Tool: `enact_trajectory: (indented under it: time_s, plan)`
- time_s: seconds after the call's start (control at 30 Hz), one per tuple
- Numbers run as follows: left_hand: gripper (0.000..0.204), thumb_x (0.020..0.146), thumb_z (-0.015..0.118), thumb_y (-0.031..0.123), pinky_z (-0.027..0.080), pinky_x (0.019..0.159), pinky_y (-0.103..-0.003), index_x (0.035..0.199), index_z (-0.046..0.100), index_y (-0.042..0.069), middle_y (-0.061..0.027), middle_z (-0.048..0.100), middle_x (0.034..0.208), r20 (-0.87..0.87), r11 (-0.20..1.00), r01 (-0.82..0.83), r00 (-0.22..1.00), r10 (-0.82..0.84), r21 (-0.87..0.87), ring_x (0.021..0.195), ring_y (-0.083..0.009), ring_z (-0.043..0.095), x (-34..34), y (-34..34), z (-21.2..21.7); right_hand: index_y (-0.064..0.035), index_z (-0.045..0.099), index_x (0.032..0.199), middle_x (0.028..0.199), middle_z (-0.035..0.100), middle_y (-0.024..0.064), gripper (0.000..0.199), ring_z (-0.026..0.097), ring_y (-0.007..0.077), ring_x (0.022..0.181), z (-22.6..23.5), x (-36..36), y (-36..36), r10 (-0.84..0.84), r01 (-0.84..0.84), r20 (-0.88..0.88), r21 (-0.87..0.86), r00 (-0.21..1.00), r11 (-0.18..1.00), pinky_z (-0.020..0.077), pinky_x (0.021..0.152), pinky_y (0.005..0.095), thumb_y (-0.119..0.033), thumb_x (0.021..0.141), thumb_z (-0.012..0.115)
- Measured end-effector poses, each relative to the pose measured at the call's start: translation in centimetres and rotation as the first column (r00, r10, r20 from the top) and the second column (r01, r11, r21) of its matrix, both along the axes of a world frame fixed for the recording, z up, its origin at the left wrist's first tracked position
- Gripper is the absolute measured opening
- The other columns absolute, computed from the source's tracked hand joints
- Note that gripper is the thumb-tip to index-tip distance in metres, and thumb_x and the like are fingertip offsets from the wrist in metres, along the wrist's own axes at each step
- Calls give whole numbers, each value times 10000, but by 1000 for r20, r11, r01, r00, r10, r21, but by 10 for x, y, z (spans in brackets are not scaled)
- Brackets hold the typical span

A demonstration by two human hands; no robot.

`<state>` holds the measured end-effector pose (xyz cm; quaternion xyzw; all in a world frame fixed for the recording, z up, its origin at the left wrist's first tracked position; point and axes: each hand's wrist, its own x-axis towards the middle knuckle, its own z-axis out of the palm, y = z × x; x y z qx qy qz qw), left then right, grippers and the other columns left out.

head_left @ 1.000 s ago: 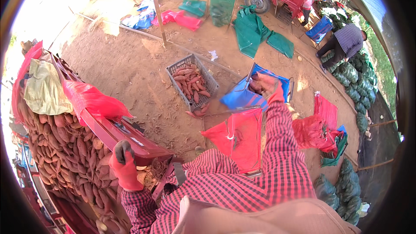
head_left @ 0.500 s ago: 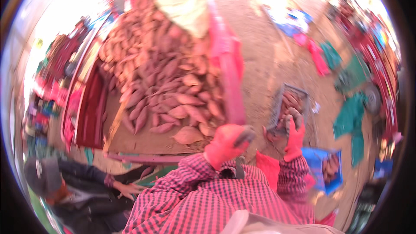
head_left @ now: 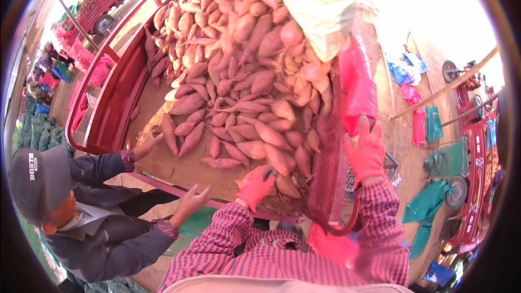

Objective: The person stands at the back of a red truck and repeatedly scoops sweet potatoes from a large pile into a red mesh bag. They then carry the bag to a blue crate on the ground and pour the potatoes into it. This cycle repeats throughout the clip.

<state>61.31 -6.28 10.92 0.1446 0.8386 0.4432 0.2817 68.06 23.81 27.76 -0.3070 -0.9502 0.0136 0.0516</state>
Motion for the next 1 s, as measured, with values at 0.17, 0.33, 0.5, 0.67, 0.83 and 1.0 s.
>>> enact_trajectory:
  time_s: [0.17,0.33,0.5,0.67,0.83,1.0]
  plan:
    - [511,916,676,354,460,1052,-478,1308,605,34,-243,590,1340,-188,989,-75,981,51,-124,1259,-422,555,-103,3,-66,-104,554,1404,1466,409,361,691,522,515,1223,-14,-16,-3,-68,66,46,59,997,996,461,1019,545,-288,789,809]
    - [527,927,655,369,390,1126,-506,1317,610,17,-202,578,1399,-369,936,-330,891,266,-122,1307,-381,536,-203,43,-96,-98,611,1330,1458,415,353,600,504,528,1262,-17,-12,3,-47,45,-51,-30,998,999,451,1054,539,-192,771,807]
    - [556,937,629,428,441,1103,-485,1322,617,26,-180,591,1436,-282,870,-203,956,77,-450,1345,-346,550,-312,79,-118,-105,620,1310,1466,423,346,576,500,518,1297,-11,-21,0,-54,52,-62,-33,997,998,458,1054,516,-161,770,812]
    - [725,855,697,541,465,1088,-474,1359,605,28,-201,631,1397,-116,801,-119,991,62,-587,1306,-364,597,-348,93,-151,-112,627,1305,1474,420,346,559,491,520,1315,-8,-23,1,-93,87,-54,-94,994,992,457,1052,523,-176,780,808]
    - [757,802,766,543,485,1072,-456,1316,637,3,-241,646,1358,-48,880,-55,998,37,-472,1288,-362,612,-325,76,-137,-122,625,1318,1469,427,340,571,491,519,1317,-10,-21,2,-96,89,-57,-115,994,989,455,1052,526,-184,780,806]
    - [625,754,813,432,343,1169,-519,1220,671,40,-248,450,1496,-495,895,-401,828,264,-195,1391,-439,398,-322,81,-89,-135,625,1330,1459,429,341,594,488,526,1312,-13,-20,3,-110,105,-31,-128,993,986,452,1053,533,-171,766,804]
